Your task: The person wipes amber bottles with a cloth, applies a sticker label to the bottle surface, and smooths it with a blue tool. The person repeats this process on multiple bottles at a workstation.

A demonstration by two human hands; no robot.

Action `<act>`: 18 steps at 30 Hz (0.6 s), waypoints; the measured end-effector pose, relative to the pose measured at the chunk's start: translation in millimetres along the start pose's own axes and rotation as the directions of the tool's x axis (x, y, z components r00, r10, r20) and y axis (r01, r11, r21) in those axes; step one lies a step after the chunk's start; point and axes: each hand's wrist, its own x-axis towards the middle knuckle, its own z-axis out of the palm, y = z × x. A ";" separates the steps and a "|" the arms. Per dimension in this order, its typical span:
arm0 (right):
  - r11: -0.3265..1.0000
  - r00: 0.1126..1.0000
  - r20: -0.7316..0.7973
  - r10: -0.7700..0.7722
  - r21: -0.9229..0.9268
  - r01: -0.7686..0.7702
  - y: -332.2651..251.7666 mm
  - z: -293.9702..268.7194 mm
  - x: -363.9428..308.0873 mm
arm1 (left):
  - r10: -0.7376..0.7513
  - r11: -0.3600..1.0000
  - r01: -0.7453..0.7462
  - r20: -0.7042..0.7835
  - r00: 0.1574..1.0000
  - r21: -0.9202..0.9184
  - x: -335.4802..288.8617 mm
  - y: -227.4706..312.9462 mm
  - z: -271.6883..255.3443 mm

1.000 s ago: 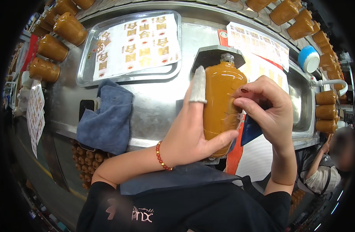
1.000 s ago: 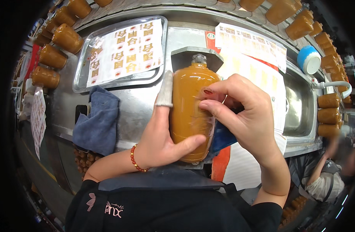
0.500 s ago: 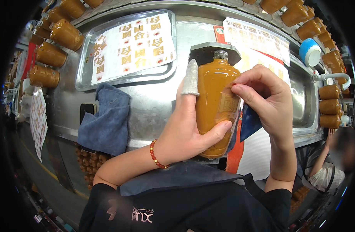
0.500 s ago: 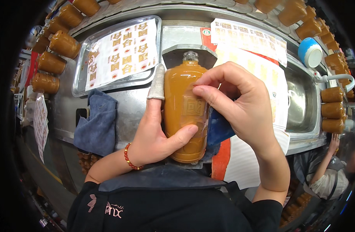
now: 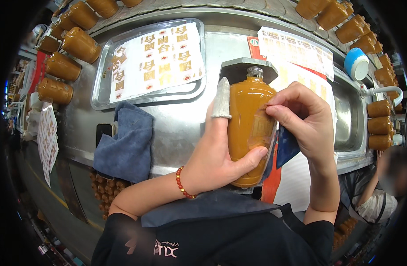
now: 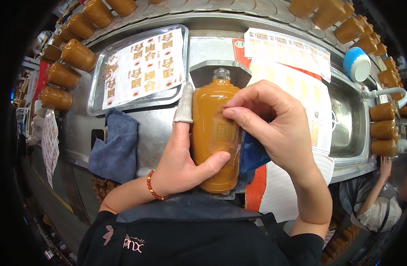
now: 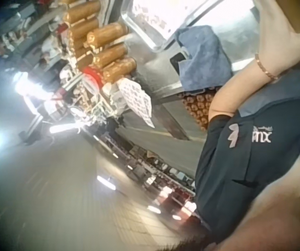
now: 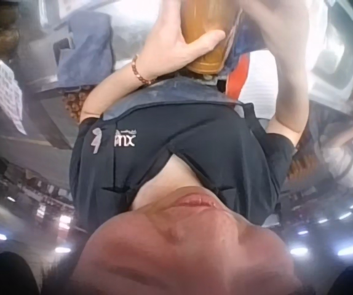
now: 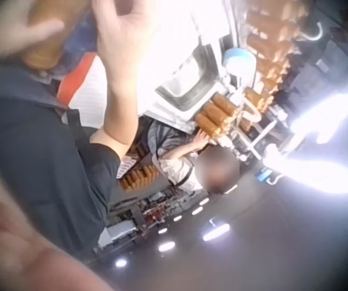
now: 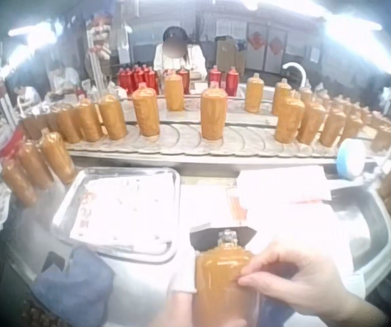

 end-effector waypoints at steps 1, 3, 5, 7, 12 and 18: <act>1.000 1.000 -0.001 -0.002 0.005 0.002 0.2 0.1 0.1 | 0.002 1.000 -0.002 0.001 1.000 0.004 0.3 0.2 -0.3; 1.000 1.000 -0.003 -0.006 0.008 0.006 1.1 0.2 0.2 | 0.003 1.000 -0.003 0.001 1.000 0.012 0.5 0.7 -0.5; 1.000 1.000 -0.005 -0.013 0.003 0.013 1.8 0.2 0.4 | -0.003 1.000 0.003 -0.007 1.000 -0.001 -0.1 0.9 0.3; 1.000 1.000 -0.005 -0.011 0.012 0.011 1.4 1.1 0.6 | -0.021 0.999 0.021 -0.013 1.000 -0.024 -1.4 0.1 1.7; 1.000 1.000 -0.014 -0.019 0.015 0.019 3.8 1.8 -0.3 | -0.026 0.999 0.026 -0.001 1.000 -0.020 -1.2 -0.4 1.9; 0.997 0.996 -0.053 0.077 0.010 -0.077 3.0 -1.0 0.3 | 0.076 0.994 -0.075 -0.008 0.997 0.082 0.5 -2.7 -1.0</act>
